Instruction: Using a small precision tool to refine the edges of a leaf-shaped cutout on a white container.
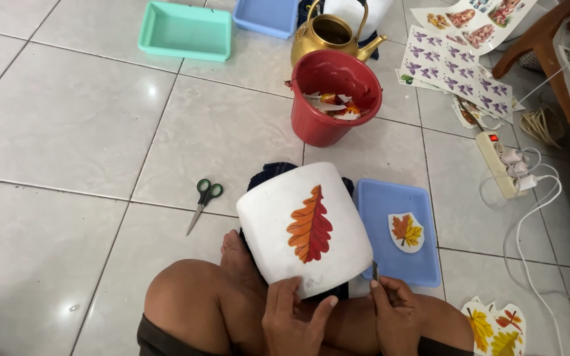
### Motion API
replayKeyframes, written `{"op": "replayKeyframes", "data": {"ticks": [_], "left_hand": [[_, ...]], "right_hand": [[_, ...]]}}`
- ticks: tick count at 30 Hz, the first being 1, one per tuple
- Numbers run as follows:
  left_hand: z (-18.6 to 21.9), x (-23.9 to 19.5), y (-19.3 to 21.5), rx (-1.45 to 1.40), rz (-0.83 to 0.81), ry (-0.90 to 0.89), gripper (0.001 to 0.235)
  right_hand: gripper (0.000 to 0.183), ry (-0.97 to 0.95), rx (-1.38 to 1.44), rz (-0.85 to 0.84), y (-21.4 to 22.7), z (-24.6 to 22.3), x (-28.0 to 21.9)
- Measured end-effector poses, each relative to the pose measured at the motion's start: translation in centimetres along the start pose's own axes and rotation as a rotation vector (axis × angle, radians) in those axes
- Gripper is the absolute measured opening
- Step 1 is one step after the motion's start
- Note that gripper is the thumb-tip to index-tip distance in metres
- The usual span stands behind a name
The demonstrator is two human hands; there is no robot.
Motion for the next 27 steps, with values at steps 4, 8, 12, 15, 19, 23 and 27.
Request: {"op": "replayKeyframes", "data": {"ticks": [4,8,12,15,19,23,27], "left_hand": [[0.4,0.0,-0.2,0.182,0.06,0.015,0.053],[1.3,0.3,-0.2,0.341,0.133,-0.062,0.038],[3.1,0.1,-0.3,0.33,0.204,-0.175,0.011],[2.7,-0.2,-0.7,0.327,0.172,-0.215,0.009],[3.9,1.1,0.6,-0.026,0.066,-0.3,0.012],[5.4,4.5,2.5,-0.208,0.025,-0.165,0.011],[3.5,7.2,2.4,-0.381,0.087,0.269,0.01]], "right_hand": [[0.012,-0.013,0.075,-0.004,0.7,2.1,0.6],[0.013,-0.048,0.115,0.018,1.3,3.8,1.4],[0.013,-0.093,0.179,0.004,1.2,5.2,1.9],[0.014,-0.134,0.217,-0.011,1.0,6.9,2.7],[0.015,-0.212,0.319,-0.028,1.1,7.0,3.6],[0.015,-0.288,0.421,-0.013,1.0,7.8,3.9],[0.014,-0.237,0.541,-0.037,0.3,11.6,4.8]]}}
Point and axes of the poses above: each hand's wrist, its own x-axis towards the middle knuckle, its own y-axis out of the back of the hand, z = x × y, the point moved 8 cm from there along x, towards the middle knuckle, and after that the axes turned 2 degrees about x, right-handed, at the moved point
